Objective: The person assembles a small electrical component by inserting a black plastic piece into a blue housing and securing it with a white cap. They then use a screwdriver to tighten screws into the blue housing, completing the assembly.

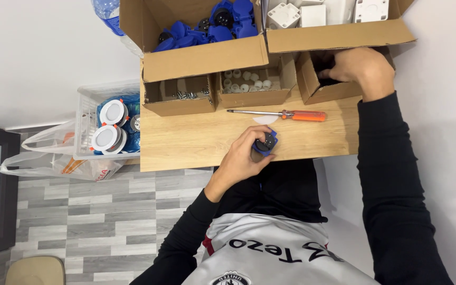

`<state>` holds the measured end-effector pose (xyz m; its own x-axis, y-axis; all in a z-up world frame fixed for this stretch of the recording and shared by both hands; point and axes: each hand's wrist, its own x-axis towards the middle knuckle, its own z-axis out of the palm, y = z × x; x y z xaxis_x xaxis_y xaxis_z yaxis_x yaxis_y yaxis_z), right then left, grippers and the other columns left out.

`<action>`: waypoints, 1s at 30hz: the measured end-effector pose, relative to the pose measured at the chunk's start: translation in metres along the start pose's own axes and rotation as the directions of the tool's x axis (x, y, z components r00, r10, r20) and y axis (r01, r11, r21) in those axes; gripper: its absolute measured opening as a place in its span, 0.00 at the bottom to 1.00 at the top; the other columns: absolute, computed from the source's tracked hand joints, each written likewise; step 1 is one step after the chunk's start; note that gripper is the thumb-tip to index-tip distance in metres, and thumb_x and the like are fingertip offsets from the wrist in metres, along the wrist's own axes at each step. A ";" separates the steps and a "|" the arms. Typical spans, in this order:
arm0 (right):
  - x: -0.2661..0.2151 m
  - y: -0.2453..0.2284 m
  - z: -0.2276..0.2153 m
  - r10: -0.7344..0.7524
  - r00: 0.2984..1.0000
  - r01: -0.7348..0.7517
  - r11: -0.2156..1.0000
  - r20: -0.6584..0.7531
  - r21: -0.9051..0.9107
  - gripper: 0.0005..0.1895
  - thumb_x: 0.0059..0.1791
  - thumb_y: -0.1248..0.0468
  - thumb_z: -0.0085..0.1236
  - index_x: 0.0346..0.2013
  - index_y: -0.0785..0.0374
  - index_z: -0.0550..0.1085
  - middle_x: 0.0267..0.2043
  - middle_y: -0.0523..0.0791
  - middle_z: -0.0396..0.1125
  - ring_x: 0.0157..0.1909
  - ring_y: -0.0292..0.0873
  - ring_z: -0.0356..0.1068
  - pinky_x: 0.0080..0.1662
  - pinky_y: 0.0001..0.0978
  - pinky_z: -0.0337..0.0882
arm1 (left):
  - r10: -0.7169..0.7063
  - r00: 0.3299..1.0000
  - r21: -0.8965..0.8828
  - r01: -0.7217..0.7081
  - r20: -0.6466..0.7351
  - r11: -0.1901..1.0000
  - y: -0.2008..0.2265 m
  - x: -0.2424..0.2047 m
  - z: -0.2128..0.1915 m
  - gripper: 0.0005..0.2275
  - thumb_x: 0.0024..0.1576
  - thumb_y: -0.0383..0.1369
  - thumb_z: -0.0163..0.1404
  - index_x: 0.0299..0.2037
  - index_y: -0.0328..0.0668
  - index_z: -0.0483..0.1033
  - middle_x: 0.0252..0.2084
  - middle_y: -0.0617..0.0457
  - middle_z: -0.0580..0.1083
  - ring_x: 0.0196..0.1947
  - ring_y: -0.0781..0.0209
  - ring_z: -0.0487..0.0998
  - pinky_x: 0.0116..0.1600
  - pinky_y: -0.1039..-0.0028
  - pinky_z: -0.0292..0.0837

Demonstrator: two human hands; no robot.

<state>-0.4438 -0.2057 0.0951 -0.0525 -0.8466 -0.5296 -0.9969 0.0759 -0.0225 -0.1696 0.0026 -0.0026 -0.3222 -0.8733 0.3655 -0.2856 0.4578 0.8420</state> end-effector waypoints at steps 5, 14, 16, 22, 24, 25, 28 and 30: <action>0.013 0.002 0.008 -0.017 1.000 0.015 0.995 -0.024 -0.103 0.32 0.59 0.39 0.54 0.56 0.66 0.83 0.56 0.57 0.77 0.57 0.64 0.75 0.51 0.54 0.77 | 0.039 0.999 -0.092 -0.037 0.015 0.995 0.007 0.005 -0.007 0.15 0.57 0.20 0.60 0.46 0.40 0.65 0.61 0.41 0.73 0.64 0.46 0.77 0.67 0.65 0.71; 0.035 0.014 0.024 -0.066 0.997 0.058 0.985 -0.047 -0.162 0.23 0.59 0.50 0.53 0.57 0.61 0.83 0.57 0.54 0.78 0.57 0.62 0.76 0.53 0.50 0.77 | 0.019 1.000 -0.045 -0.018 0.023 0.999 0.002 -0.001 -0.002 0.15 0.60 0.26 0.65 0.47 0.42 0.68 0.61 0.44 0.74 0.63 0.50 0.79 0.66 0.66 0.75; 0.041 0.020 0.032 -0.127 0.979 0.096 0.977 -0.157 -0.191 0.15 0.55 0.58 0.57 0.42 0.67 0.83 0.43 0.54 0.79 0.45 0.62 0.78 0.44 0.49 0.77 | -0.004 1.000 -0.029 0.005 0.019 1.000 0.002 -0.001 -0.002 0.16 0.59 0.28 0.66 0.47 0.42 0.68 0.62 0.45 0.74 0.63 0.50 0.79 0.65 0.66 0.75; 0.053 0.039 0.042 -0.293 0.893 0.287 0.955 -0.342 -0.069 0.16 0.52 0.64 0.62 0.52 0.45 0.87 0.50 0.37 0.82 0.53 0.47 0.78 0.52 0.44 0.74 | 0.030 1.000 -0.008 -0.030 0.005 1.000 -0.001 -0.002 0.002 0.16 0.58 0.28 0.67 0.45 0.41 0.68 0.60 0.44 0.75 0.62 0.50 0.80 0.66 0.67 0.75; 0.035 0.039 0.037 -0.306 0.873 0.313 0.949 -0.379 -0.044 0.12 0.53 0.63 0.64 0.49 0.47 0.87 0.47 0.38 0.82 0.51 0.47 0.78 0.51 0.45 0.75 | 0.018 1.000 0.018 -0.019 0.004 1.000 0.000 -0.002 0.003 0.17 0.57 0.29 0.68 0.46 0.41 0.69 0.60 0.44 0.75 0.62 0.51 0.80 0.65 0.67 0.76; 0.026 0.038 0.036 -0.317 0.852 0.339 0.940 -0.416 -0.021 0.08 0.53 0.62 0.67 0.46 0.49 0.88 0.45 0.39 0.82 0.49 0.47 0.79 0.51 0.46 0.76 | 0.007 1.000 0.044 -0.007 0.003 0.999 0.000 -0.002 0.004 0.18 0.56 0.30 0.69 0.46 0.41 0.70 0.59 0.45 0.75 0.61 0.51 0.80 0.64 0.67 0.77; -0.012 0.029 0.024 -0.269 0.852 0.315 0.949 -0.450 0.030 0.04 0.58 0.59 0.68 0.46 0.49 0.88 0.31 0.46 0.80 0.36 0.51 0.77 0.44 0.50 0.76 | 0.032 0.999 0.088 -0.030 -0.032 0.996 -0.005 -0.002 0.009 0.20 0.55 0.34 0.70 0.46 0.39 0.70 0.57 0.44 0.76 0.60 0.50 0.80 0.64 0.66 0.76; -0.027 0.032 0.025 -0.314 0.801 0.386 0.922 -0.509 0.039 0.04 0.57 0.62 0.68 0.45 0.52 0.88 0.35 0.44 0.80 0.40 0.49 0.78 0.43 0.47 0.75 | 0.013 0.998 0.099 -0.007 -0.059 0.995 -0.007 -0.003 0.011 0.22 0.54 0.35 0.71 0.49 0.40 0.70 0.59 0.45 0.75 0.61 0.50 0.79 0.64 0.66 0.77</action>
<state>-0.4725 -0.1668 0.0875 0.2409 -0.9704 0.0143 -0.9367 -0.2364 -0.2585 -0.1764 0.0035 -0.0138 -0.2718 -0.8758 0.3988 -0.3717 0.4778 0.7960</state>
